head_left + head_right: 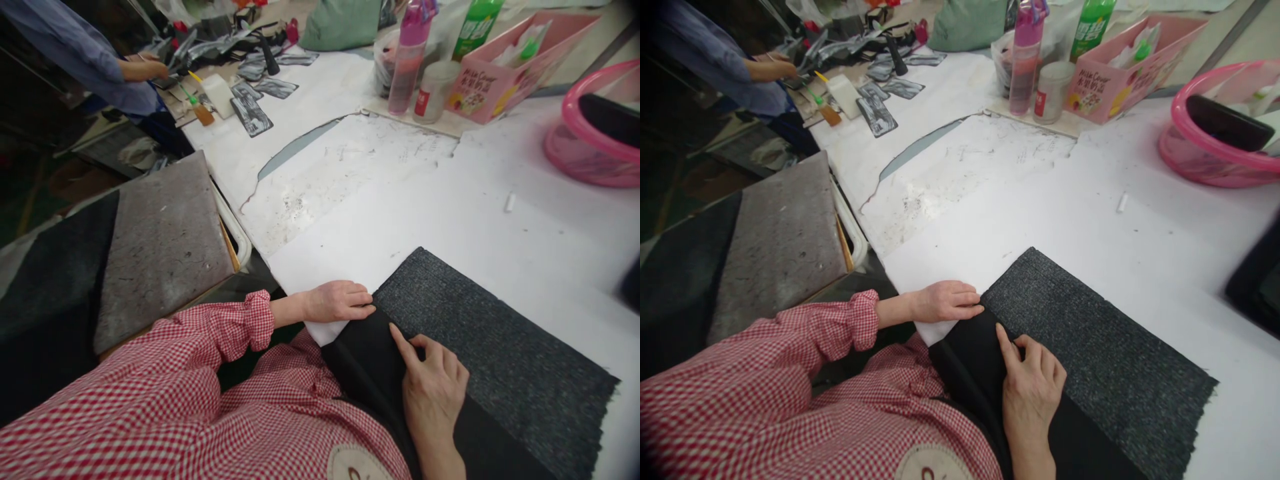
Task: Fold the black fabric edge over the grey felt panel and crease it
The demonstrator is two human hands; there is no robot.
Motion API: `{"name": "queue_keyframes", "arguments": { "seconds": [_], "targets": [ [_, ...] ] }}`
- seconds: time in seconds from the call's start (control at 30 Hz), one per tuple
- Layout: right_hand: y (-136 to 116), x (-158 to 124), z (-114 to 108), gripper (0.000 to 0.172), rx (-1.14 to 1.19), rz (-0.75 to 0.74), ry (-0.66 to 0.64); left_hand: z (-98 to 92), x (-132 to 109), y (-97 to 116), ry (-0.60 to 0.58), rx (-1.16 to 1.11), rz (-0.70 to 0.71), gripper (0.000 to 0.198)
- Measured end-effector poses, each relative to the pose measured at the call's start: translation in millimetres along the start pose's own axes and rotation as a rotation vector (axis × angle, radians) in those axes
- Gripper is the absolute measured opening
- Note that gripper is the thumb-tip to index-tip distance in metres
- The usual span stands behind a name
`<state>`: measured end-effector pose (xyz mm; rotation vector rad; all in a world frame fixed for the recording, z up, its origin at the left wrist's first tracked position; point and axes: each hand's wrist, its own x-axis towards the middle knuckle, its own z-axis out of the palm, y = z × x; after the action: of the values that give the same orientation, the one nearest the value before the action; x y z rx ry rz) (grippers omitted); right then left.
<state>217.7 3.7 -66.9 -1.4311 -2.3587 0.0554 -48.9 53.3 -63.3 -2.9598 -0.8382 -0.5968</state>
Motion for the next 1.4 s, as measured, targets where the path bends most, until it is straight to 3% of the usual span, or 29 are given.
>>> {"name": "queue_keyframes", "arguments": {
  "seconds": [0.13, 0.3, 0.37, 0.47, 0.67, 0.9, 1.13, 1.4],
  "targets": [
    [0.0, 0.0, 0.2, 0.051, 0.008, 0.000, -0.006, -7.8, -6.5, -2.0, -0.008, -0.058, -0.072, 0.013],
    [0.9, -1.5, 0.3, 0.048, 0.018, 0.005, -0.014, -10.7, 5.4, 14.6, 0.114, -0.120, -0.279, 0.015],
    [1.5, -1.9, -0.4, 0.048, 0.017, 0.005, -0.021, -10.5, 13.3, 23.8, 0.119, -0.111, -0.244, 0.016],
    [1.8, -1.5, -1.4, 0.048, 0.013, -0.002, -0.038, -9.3, 21.2, 32.9, 0.026, -0.044, -0.133, 0.019],
    [1.7, -0.1, -4.0, 0.043, 0.040, -0.021, -0.026, -7.2, 22.3, 31.2, -0.136, 0.011, -0.110, 0.023],
    [16.4, 2.0, -18.2, 0.028, 0.110, -0.047, -0.027, -7.2, 24.3, 28.6, -0.154, -0.003, -0.111, 0.025],
    [36.9, -0.3, -23.6, 0.035, 0.120, -0.145, -0.116, -11.7, 27.8, 26.8, -0.193, 0.005, -0.091, 0.027],
    [34.2, -7.5, -25.0, 0.044, 0.042, -0.160, -0.114, -13.3, 38.4, 29.5, -0.180, 0.034, 0.022, 0.024]
  ]
}}
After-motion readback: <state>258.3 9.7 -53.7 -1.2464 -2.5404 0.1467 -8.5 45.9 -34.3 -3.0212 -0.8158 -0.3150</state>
